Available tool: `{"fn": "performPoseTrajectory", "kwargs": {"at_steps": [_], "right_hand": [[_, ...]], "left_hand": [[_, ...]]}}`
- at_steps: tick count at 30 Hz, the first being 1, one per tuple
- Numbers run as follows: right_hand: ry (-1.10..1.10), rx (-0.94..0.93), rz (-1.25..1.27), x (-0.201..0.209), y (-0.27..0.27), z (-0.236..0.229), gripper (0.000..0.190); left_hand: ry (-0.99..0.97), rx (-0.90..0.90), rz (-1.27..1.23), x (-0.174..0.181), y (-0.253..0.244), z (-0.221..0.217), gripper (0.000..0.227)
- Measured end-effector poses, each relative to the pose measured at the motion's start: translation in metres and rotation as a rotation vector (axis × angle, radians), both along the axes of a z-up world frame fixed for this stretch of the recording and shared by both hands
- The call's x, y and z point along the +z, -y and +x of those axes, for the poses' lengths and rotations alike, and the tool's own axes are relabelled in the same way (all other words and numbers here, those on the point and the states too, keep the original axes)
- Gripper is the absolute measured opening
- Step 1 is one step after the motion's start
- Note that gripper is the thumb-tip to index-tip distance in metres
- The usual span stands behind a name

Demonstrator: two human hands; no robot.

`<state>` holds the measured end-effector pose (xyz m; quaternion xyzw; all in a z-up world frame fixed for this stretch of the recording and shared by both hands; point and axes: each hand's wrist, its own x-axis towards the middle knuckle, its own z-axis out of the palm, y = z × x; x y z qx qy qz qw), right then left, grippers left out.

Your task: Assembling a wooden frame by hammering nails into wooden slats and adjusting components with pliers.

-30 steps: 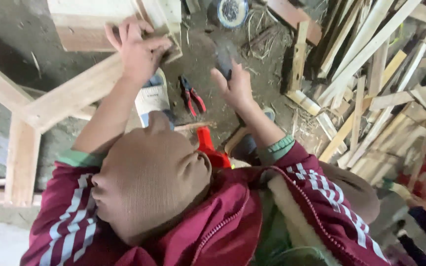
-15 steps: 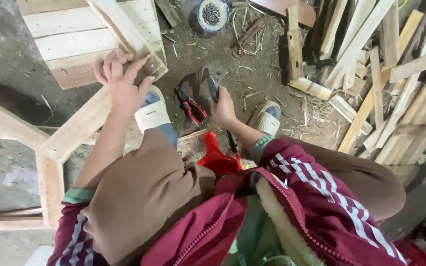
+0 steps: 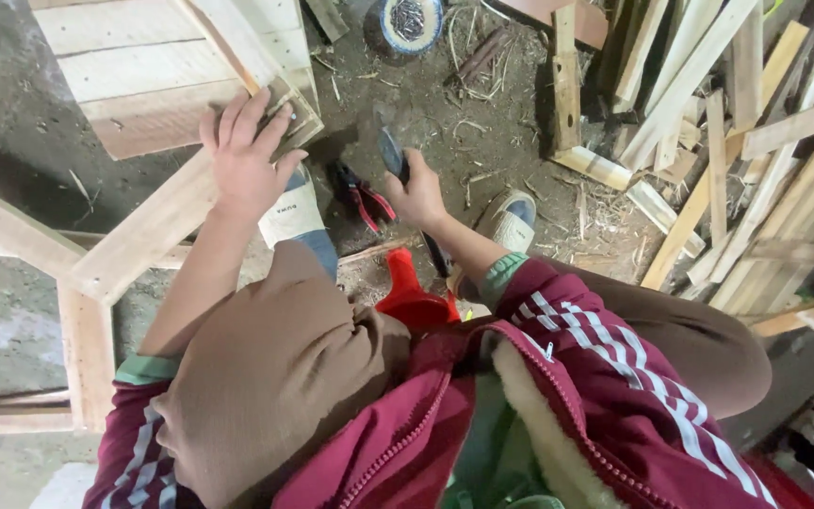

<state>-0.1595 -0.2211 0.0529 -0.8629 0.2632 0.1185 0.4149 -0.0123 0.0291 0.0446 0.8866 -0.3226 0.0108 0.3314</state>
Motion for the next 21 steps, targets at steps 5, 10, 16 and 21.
{"fn": "performPoseTrajectory", "kwargs": {"at_steps": [5,10,16,21], "right_hand": [[-0.020,-0.041,0.139,0.021,-0.009,0.029,0.026],[0.226,-0.031,0.174,0.013,-0.025,0.063,0.042],[0.310,-0.076,0.498,0.005,-0.049,0.087,0.036],[0.268,-0.097,0.454,0.016,-0.051,0.097,0.035]], "left_hand": [[-0.018,0.035,0.040,-0.008,-0.003,-0.003,0.065],[-0.043,0.051,0.014,0.000,0.004,0.001,0.066],[-0.042,0.079,0.021,0.000,0.004,0.002,0.069],[-0.051,0.081,-0.026,0.006,0.005,0.004,0.063]]}}
